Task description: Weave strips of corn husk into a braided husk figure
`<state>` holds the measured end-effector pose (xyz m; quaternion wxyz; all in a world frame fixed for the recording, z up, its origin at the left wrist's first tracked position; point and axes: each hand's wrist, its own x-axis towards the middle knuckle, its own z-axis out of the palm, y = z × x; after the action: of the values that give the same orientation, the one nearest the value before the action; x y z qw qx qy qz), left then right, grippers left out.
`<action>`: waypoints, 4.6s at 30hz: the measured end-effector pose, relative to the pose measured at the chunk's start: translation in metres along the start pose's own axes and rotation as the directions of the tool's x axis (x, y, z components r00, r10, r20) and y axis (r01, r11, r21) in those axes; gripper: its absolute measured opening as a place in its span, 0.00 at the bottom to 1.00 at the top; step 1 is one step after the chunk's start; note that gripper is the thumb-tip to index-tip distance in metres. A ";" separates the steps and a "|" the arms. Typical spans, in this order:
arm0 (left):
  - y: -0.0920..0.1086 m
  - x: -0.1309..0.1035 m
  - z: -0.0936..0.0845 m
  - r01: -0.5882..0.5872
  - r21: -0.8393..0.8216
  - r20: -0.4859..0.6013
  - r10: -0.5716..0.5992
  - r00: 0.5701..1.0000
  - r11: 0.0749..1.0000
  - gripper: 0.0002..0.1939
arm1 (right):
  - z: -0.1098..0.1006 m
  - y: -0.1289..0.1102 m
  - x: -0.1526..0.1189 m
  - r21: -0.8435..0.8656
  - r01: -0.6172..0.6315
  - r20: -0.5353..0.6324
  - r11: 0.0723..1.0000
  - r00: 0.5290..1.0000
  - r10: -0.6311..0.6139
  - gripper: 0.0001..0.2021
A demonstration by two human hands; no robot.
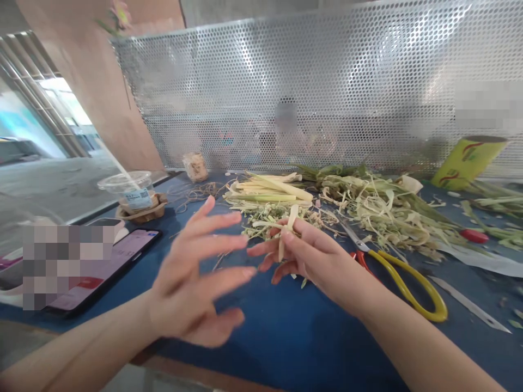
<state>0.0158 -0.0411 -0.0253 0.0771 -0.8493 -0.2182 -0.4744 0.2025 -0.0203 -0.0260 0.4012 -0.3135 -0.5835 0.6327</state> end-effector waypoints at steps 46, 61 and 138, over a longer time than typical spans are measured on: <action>-0.025 0.000 0.020 0.691 -0.397 0.455 -0.525 0.720 0.604 0.25 | 0.002 0.013 0.011 -0.362 0.064 -0.253 0.930 0.954 -0.164 0.11; -0.017 0.002 0.024 0.716 -0.372 0.490 -0.530 0.692 0.590 0.15 | 0.007 0.010 0.002 -0.601 0.098 -0.197 0.793 0.944 -0.266 0.15; -0.020 -0.001 0.023 -0.062 0.446 0.576 -0.233 0.783 0.893 0.13 | 0.001 0.010 0.012 -0.578 0.128 -0.106 0.806 0.967 -0.230 0.09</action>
<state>0.0240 -0.0163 -0.0400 0.1699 -0.9056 -0.3721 -0.1123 0.1941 -0.0099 -0.0353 0.3966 -0.4147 -0.7353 0.3606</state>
